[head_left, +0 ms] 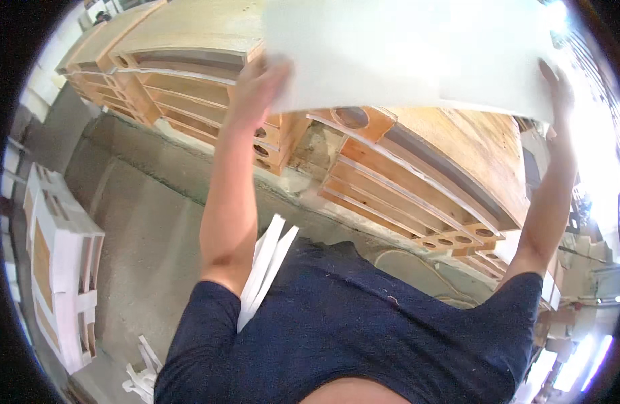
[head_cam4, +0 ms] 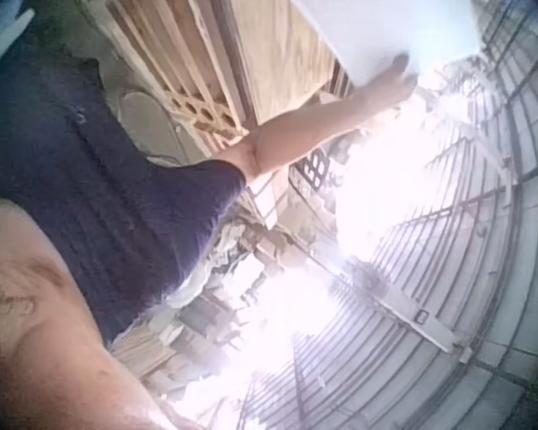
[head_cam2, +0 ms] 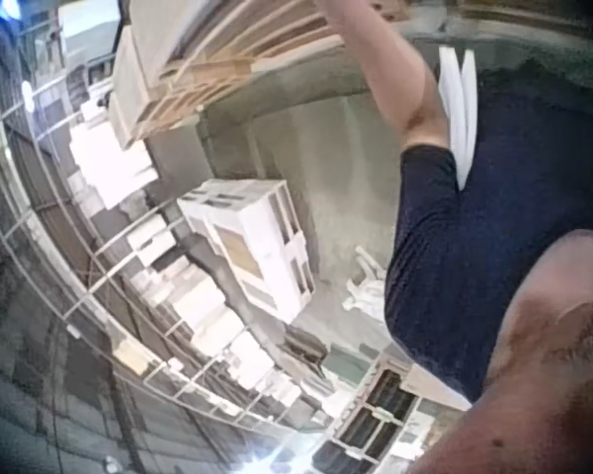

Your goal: The person sprays a clear liquid onto wooden furniture frames using a spray gun, then places white foam sheets onto the frames. The person handles the foam sheets one by one and positions them on the wooden structures.

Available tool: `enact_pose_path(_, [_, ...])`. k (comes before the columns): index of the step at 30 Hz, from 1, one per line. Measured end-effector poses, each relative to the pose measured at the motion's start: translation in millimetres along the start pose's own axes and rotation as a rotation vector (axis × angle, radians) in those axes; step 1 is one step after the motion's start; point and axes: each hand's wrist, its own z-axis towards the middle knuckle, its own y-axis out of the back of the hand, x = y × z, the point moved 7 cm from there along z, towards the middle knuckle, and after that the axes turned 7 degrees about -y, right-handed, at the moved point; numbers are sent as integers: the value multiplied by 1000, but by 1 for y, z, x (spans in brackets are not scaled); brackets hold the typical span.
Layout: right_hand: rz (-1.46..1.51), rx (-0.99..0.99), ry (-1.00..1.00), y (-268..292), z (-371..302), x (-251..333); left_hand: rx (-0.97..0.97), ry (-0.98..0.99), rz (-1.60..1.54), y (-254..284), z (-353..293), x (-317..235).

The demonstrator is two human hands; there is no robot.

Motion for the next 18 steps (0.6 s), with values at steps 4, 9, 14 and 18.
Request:
enact_pose_path(4, [-16,-225,-231,51,-29,-64,41,-37,338,-40,59,29])
enact_pose_path(9, [-438,-178,-362,85,-65,-48,269,77,437,-67,82,53])
enact_pose_path(14, [-214,-81,-534,65,-87,-46,404,152,513,-65,92,86])
enact_pose_path(18, [-89,-46,-562,47,-95,-34,452,240,426,-58,97,100])
